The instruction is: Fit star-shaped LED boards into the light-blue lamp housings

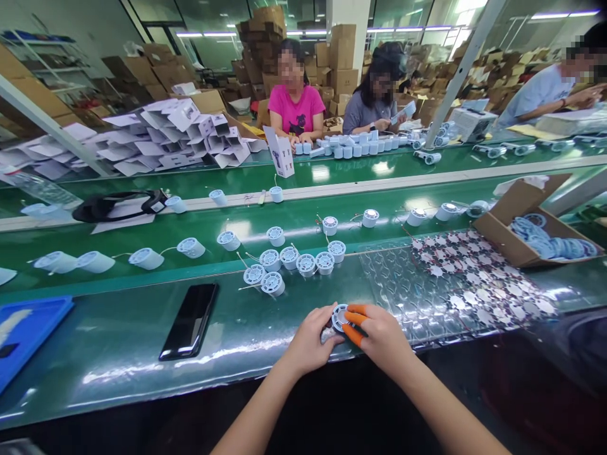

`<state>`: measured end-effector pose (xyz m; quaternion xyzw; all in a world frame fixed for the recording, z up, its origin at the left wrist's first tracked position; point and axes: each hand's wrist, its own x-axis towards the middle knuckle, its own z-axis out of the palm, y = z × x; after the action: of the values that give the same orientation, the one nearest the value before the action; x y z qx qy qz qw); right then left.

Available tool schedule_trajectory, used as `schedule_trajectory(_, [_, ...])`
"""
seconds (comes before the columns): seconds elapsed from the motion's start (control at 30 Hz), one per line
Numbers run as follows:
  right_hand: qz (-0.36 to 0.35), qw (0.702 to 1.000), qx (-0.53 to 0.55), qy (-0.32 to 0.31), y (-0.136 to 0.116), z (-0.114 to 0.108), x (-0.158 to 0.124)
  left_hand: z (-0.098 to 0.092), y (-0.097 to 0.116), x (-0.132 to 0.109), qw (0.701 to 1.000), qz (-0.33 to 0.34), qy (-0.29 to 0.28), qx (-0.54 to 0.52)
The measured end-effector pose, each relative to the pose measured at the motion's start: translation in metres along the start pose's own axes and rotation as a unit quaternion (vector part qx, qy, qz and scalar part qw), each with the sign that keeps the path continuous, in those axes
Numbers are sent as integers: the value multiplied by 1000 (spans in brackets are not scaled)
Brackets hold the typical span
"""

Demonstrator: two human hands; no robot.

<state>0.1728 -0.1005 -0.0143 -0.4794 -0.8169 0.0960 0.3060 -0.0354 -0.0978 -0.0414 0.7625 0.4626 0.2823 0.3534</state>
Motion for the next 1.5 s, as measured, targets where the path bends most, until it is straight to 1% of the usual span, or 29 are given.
schedule_trajectory(0.17, [10, 1000, 18, -18, 3, 3, 0, 13, -9, 4, 998, 19, 55, -5])
schedule_trajectory(0.27, [23, 999, 23, -25, 1, 5, 1, 17, -8, 7, 998, 28, 62, 3])
schedule_trajectory(0.37, [45, 998, 21, -37, -3, 5, -1, 18, -4, 9, 997, 20, 70, 7])
schedule_trajectory(0.43, [80, 995, 57, -26, -7, 4, -4, 17, 1, 9, 996, 19, 85, -1])
schedule_trajectory(0.5, [150, 978, 147, 14, -13, 3, -7, 13, 7, 9, 994, 43, 100, -20])
schedule_trajectory(0.53, [189, 958, 211, 34, -17, 2, -9, 10, 10, 9, 992, 66, 106, -32])
schedule_trajectory(0.6, [249, 900, 353, 53, -29, -1, -12, 4, 17, 9, 984, 123, 119, -55])
schedule_trajectory(0.67, [272, 842, 461, 58, -43, -3, -14, -4, 24, 9, 973, 176, 131, -76])
schedule_trajectory(0.7, [279, 823, 490, 67, -50, -4, -14, -7, 27, 10, 968, 195, 134, -84])
schedule_trajectory(0.73, [288, 811, 504, 81, -56, -5, -13, -10, 30, 11, 966, 205, 131, -88])
schedule_trajectory(0.8, [310, 796, 507, 115, -63, -8, -12, -16, 38, 12, 968, 211, 117, -74])
schedule_trajectory(0.87, [334, 778, 516, 132, -64, -11, -9, -20, 47, 13, 973, 207, 99, -41])
schedule_trajectory(0.9, [347, 762, 533, 128, -63, -13, -8, -22, 52, 13, 975, 201, 96, -23])
schedule_trajectory(0.93, [362, 738, 557, 113, -62, -16, -6, -24, 58, 14, 977, 190, 94, -6])
schedule_trajectory(0.97, [379, 707, 590, 89, -60, -19, -4, -25, 64, 14, 981, 172, 93, 8])
schedule_trajectory(1.03, [406, 634, 657, 36, -56, -26, -2, -29, 77, 17, 988, 119, 89, 31])
schedule_trajectory(1.07, [411, 605, 682, 17, -55, -29, -1, -30, 83, 18, 991, 95, 85, 39])
schedule_trajectory(1.1, [411, 586, 698, 7, -52, -32, -2, -32, 88, 20, 993, 75, 77, 45])
schedule_trajectory(1.13, [408, 580, 705, 2, -49, -34, -4, -35, 92, 22, 994, 60, 71, 49])
schedule_trajectory(1.17, [407, 585, 702, 1, -45, -36, -7, -39, 94, 25, 995, 49, 67, 51])
schedule_trajectory(1.2, [410, 600, 687, 1, -39, -38, -11, -43, 94, 30, 996, 39, 64, 53])
schedule_trajectory(1.23, [418, 622, 662, 1, -30, -40, -16, -49, 93, 37, 996, 28, 61, 56])
schedule_trajectory(1.3, [434, 685, 584, 8, -7, -46, -29, -65, 84, 61, 997, 4, 40, 65])
schedule_trajectory(1.33, [439, 722, 535, 20, 9, -50, -35, -75, 77, 78, 997, -7, 23, 75])
schedule_trajectory(1.4, [440, 787, 428, 57, 44, -61, -47, -98, 58, 120, 993, -24, -8, 119])
schedule_trajectory(1.47, [443, 832, 318, 103, 82, -75, -55, -120, 36, 167, 976, -45, 1, 212])
schedule_trajectory(1.5, [444, 849, 259, 123, 99, -83, -58, -130, 25, 190, 961, -67, 9, 269])
